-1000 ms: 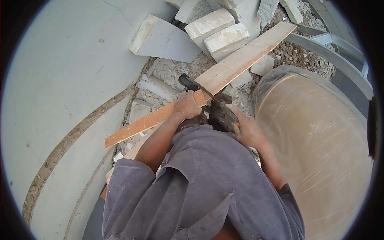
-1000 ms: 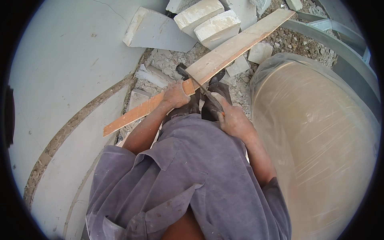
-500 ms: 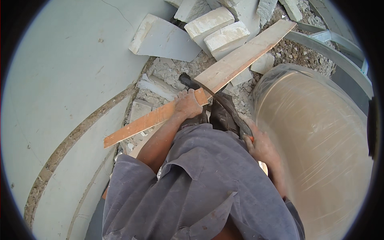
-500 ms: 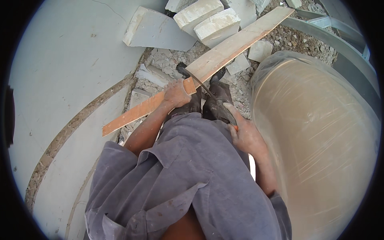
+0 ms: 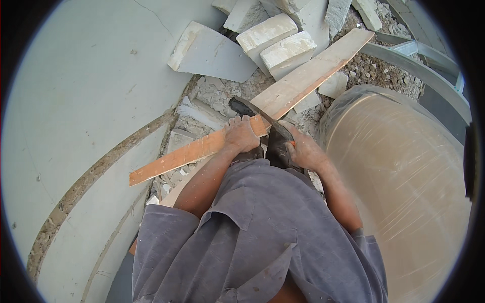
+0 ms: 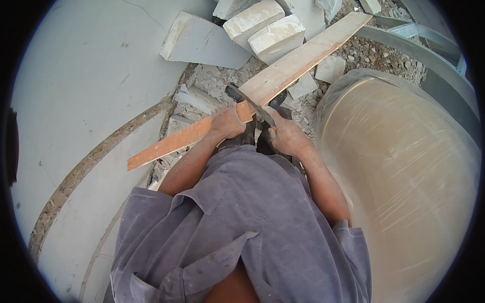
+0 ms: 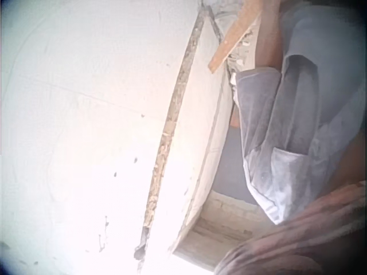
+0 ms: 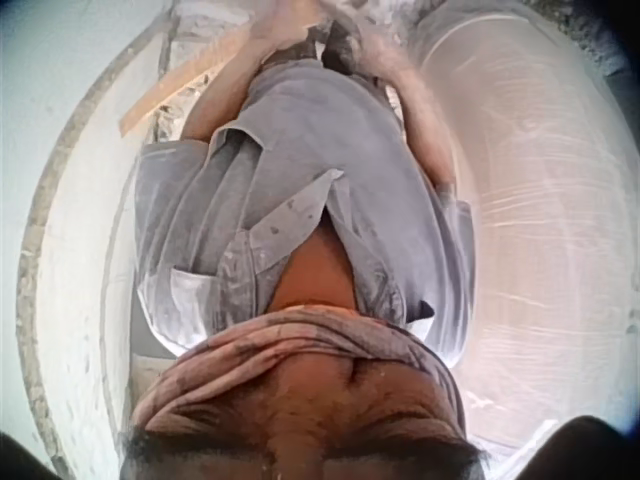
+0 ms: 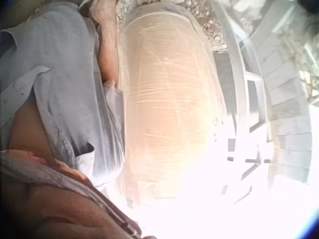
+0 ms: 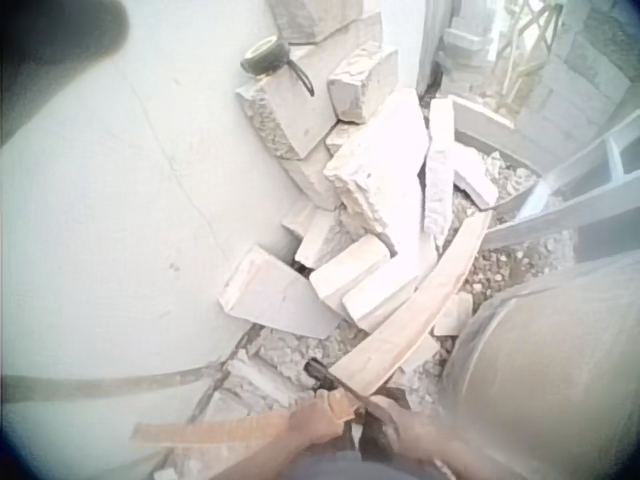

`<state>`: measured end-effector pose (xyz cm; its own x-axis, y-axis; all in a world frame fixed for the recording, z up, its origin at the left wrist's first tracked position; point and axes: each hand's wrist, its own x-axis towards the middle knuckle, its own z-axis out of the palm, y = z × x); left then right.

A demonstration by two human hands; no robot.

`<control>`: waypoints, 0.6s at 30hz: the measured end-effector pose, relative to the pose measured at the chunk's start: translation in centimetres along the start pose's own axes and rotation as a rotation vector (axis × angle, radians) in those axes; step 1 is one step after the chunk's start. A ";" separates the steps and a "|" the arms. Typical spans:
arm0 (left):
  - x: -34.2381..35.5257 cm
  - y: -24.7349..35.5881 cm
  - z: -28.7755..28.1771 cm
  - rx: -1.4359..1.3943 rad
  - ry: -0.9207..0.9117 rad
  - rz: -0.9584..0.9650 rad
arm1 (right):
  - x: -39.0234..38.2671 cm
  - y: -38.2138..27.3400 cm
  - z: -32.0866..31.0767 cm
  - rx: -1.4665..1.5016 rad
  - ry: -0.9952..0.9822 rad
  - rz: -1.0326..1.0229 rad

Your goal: Measuring and sawing a wooden plank at a construction site.

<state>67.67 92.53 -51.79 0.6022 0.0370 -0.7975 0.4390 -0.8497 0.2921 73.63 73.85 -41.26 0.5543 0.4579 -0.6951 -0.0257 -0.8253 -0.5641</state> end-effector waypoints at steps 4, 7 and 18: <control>-0.5 -2.9 -0.5 -0.103 0.019 -0.115 | -7.7 -0.5 -3.8 0.132 -0.119 0.030; -0.4 -1.1 -0.3 -0.053 0.029 -0.054 | -5.5 -0.4 -1.4 0.016 -0.036 0.061; -1.6 0.1 0.0 -0.072 0.047 -0.049 | -4.0 -0.8 -2.0 0.012 -0.081 0.065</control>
<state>66.81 92.39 -50.48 0.6084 0.1034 -0.7869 0.5144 -0.8064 0.2917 73.06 72.02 -37.16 0.4825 0.4292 -0.7635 -0.0695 -0.8502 -0.5218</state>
